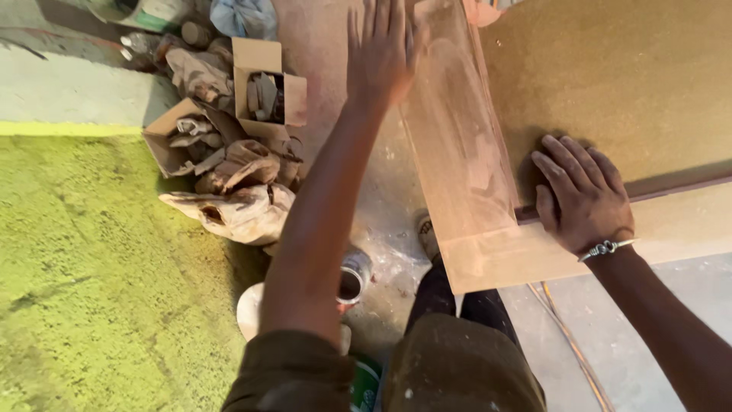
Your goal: The person sands a wooden door frame using a sanding block and a sanding sponge. They work on the flat surfaces and the edges of the frame, moving the sanding tools back and forth to smooth the wood. The person adjusts their position and the orientation of the frame to access different areas.
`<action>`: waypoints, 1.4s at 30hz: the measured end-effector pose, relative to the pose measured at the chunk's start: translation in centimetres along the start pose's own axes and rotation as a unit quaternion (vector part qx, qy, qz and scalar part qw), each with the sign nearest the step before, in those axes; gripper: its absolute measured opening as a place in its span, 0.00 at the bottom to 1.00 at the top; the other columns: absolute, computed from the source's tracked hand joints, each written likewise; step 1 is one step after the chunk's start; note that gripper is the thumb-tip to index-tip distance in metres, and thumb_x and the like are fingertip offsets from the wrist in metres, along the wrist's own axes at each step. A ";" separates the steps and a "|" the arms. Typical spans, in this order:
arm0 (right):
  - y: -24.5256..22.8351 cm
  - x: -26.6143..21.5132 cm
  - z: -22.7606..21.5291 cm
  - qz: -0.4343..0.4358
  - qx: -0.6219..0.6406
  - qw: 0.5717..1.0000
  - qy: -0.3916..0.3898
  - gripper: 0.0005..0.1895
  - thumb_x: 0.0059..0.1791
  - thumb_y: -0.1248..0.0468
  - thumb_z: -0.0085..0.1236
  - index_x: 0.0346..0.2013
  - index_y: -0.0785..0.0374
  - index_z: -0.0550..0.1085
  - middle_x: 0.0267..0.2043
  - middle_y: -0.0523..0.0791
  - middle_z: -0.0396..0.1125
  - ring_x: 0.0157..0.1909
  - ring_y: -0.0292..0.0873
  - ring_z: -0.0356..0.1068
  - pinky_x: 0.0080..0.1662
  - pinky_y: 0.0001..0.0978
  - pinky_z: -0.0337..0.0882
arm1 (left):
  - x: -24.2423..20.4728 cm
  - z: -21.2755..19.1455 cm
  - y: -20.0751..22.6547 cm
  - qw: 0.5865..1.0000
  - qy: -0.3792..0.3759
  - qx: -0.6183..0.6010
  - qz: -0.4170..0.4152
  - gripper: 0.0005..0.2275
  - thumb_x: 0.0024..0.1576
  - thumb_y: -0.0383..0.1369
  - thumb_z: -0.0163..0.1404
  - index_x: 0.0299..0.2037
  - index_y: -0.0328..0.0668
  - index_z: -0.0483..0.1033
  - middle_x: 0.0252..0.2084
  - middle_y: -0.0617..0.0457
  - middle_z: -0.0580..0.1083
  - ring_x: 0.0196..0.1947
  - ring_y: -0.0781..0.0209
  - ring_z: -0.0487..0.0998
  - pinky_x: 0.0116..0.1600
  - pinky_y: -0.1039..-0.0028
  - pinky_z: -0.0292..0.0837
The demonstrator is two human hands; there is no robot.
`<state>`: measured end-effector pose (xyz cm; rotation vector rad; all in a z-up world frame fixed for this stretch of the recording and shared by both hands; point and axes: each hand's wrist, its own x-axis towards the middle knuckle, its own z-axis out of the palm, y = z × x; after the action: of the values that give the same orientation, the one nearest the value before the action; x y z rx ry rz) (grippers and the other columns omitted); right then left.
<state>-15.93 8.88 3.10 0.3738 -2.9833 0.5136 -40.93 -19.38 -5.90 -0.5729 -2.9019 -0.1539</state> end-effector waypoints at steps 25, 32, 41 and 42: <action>0.3 0.0 0.1 0.019 0.023 0.999 0.022 0.20 0.53 0.63 0.49 0.59 0.63 0.74 0.71 0.48 0.65 0.73 0.48 0.63 0.73 0.46 0.59 | -14.2 -5.4 11.4 0.963 -0.106 -0.120 0.218 0.24 0.70 0.45 0.41 0.71 0.37 0.65 0.71 0.38 0.61 0.73 0.38 0.59 0.76 0.41 0.49; 0.3 -0.1 0.1 0.026 0.001 1.000 0.014 0.21 0.52 0.64 0.50 0.59 0.63 0.75 0.70 0.47 0.67 0.72 0.47 0.64 0.72 0.45 0.60 | 1.5 0.2 7.5 0.995 -0.032 -0.026 0.094 0.25 0.69 0.45 0.41 0.72 0.37 0.62 0.72 0.39 0.60 0.74 0.39 0.58 0.76 0.42 0.48; 0.0 0.5 -0.1 0.033 0.015 0.999 0.028 0.19 0.51 0.65 0.51 0.58 0.62 0.75 0.68 0.47 0.67 0.71 0.47 0.65 0.72 0.45 0.62 | -6.8 -3.2 8.4 0.966 -0.082 -0.111 0.219 0.27 0.69 0.45 0.41 0.74 0.36 0.59 0.74 0.40 0.59 0.75 0.41 0.57 0.77 0.43 0.47; 0.0 0.5 -0.2 0.033 0.009 0.999 0.026 0.19 0.52 0.65 0.51 0.57 0.62 0.75 0.68 0.47 0.68 0.71 0.47 0.65 0.72 0.45 0.62 | -3.0 -2.1 7.1 0.975 -0.066 -0.086 0.193 0.27 0.69 0.45 0.41 0.74 0.36 0.58 0.75 0.40 0.58 0.76 0.42 0.56 0.77 0.43 0.47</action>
<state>-16.44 8.84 3.33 0.2607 -2.9506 0.5489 -35.14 -14.24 -4.01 -1.2044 -2.8480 -0.3252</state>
